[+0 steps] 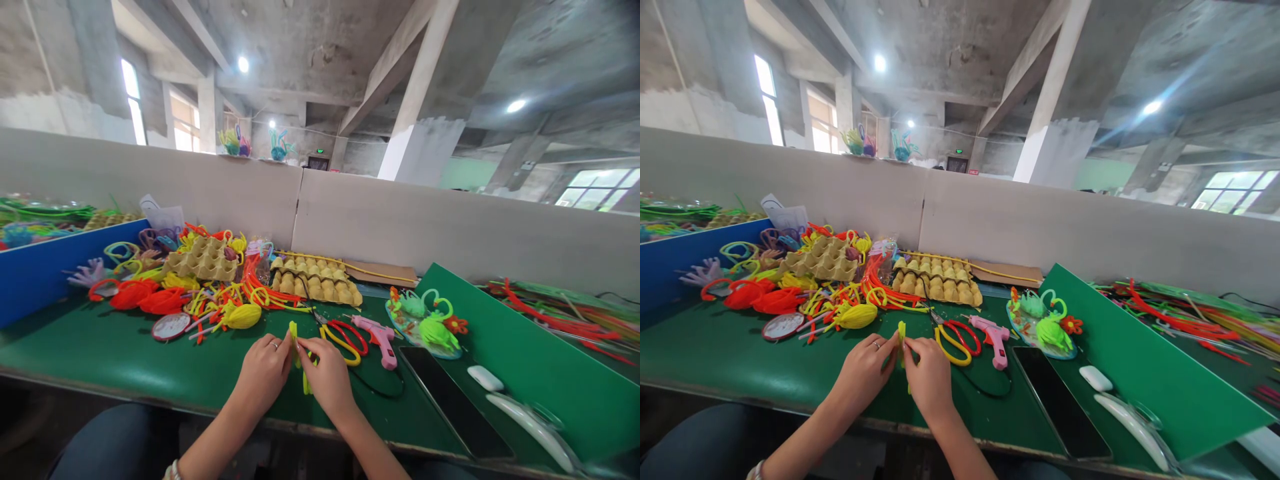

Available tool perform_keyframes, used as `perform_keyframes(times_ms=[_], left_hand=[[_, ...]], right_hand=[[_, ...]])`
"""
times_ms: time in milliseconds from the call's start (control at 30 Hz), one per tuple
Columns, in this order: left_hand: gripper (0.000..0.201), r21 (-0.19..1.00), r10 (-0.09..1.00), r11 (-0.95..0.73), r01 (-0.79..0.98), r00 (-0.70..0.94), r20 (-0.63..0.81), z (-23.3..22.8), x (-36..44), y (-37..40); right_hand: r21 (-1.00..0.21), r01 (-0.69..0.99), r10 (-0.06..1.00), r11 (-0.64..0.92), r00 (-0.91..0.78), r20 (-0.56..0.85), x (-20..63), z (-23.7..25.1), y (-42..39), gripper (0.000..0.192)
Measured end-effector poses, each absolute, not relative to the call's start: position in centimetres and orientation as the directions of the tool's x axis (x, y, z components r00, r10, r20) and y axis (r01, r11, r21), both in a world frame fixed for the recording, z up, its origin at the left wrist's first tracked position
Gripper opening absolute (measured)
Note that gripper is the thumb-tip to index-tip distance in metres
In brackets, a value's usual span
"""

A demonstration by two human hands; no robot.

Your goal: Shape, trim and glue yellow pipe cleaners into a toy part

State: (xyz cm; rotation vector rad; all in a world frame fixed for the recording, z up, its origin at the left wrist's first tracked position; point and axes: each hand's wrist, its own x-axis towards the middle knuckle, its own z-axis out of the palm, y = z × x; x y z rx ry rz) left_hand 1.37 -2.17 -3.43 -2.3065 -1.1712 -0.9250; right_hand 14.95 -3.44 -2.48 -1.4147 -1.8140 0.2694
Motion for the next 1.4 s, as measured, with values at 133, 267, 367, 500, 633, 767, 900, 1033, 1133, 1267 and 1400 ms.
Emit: perform_keyframes(times_ms=[133, 267, 367, 500, 633, 767, 900, 1033, 1133, 1267, 1400], left_hand=[[0.022, -0.011, 0.563, -0.578, 0.816, 0.409, 0.718, -3.4, 1.3, -2.1], [0.021, 0.018, 0.572, -0.567, 0.823, 0.378, 0.728, -3.2, 1.0, -1.9], [0.022, 0.020, 0.585, -0.552, 0.833, 0.370, 0.722, -3.1, 0.9, -1.8], [0.024, 0.072, 0.623, -0.535, 0.842, 0.336, 0.707, -2.9, 0.9, -1.8], [0.027, 0.244, 0.761, -0.458, 0.855, 0.236, 0.604, -2.5, 0.9, -2.0], [0.030, 0.496, 0.899, -0.341, 0.798, 0.124, 0.419, -1.7, 0.7, -2.3], [0.032, 0.737, 0.966, -0.241, 0.631, 0.082, 0.245, -1.0, 0.5, -2.2], [0.035, 0.820, 0.974, -0.224, 0.526, 0.096, 0.204, -0.7, 0.3, -2.0], [0.037, 0.838, 0.968, -0.246, 0.486, 0.080, 0.238, -0.7, -0.1, -1.6], [0.041, 0.847, 0.951, -0.309, 0.433, 0.107, 0.292, -0.6, -0.7, -1.0], [0.037, 0.859, 0.941, -0.337, 0.385, 0.132, 0.310, -0.1, -1.1, -0.8]], right_hand=[[-0.609, 0.716, 0.898, 0.341, -0.058, 0.435, 15.0, -2.4, -3.4, 0.023], [-0.688, 0.654, 0.925, 0.314, -0.049, 0.376, 15.2, -2.4, -3.1, 0.024], [-0.767, 0.562, 0.939, 0.308, -0.052, 0.339, 15.2, -2.4, -2.9, 0.027], [-0.875, 0.404, 0.962, 0.266, -0.053, 0.268, 15.3, -2.5, -2.7, 0.034], [-0.947, 0.267, 0.983, 0.180, -0.064, 0.169, 15.4, -2.5, -2.5, 0.045], [-0.982, 0.137, 0.991, 0.133, -0.053, 0.126, 15.4, -2.5, -2.3, 0.048], [-0.986, 0.123, 0.993, 0.115, -0.037, 0.111, 15.7, -2.4, -2.1, 0.050], [-0.988, 0.114, 0.994, 0.108, -0.036, 0.104, 16.0, -2.2, -2.1, 0.049], [-0.990, 0.111, 0.996, 0.087, -0.043, 0.083, 16.2, -2.0, -2.0, 0.046], [-0.990, 0.125, 0.997, 0.057, -0.056, 0.051, 16.4, -1.9, -2.0, 0.045], [-0.988, 0.149, 0.994, 0.045, -0.101, 0.030, 16.7, -1.4, -2.3, 0.041]])
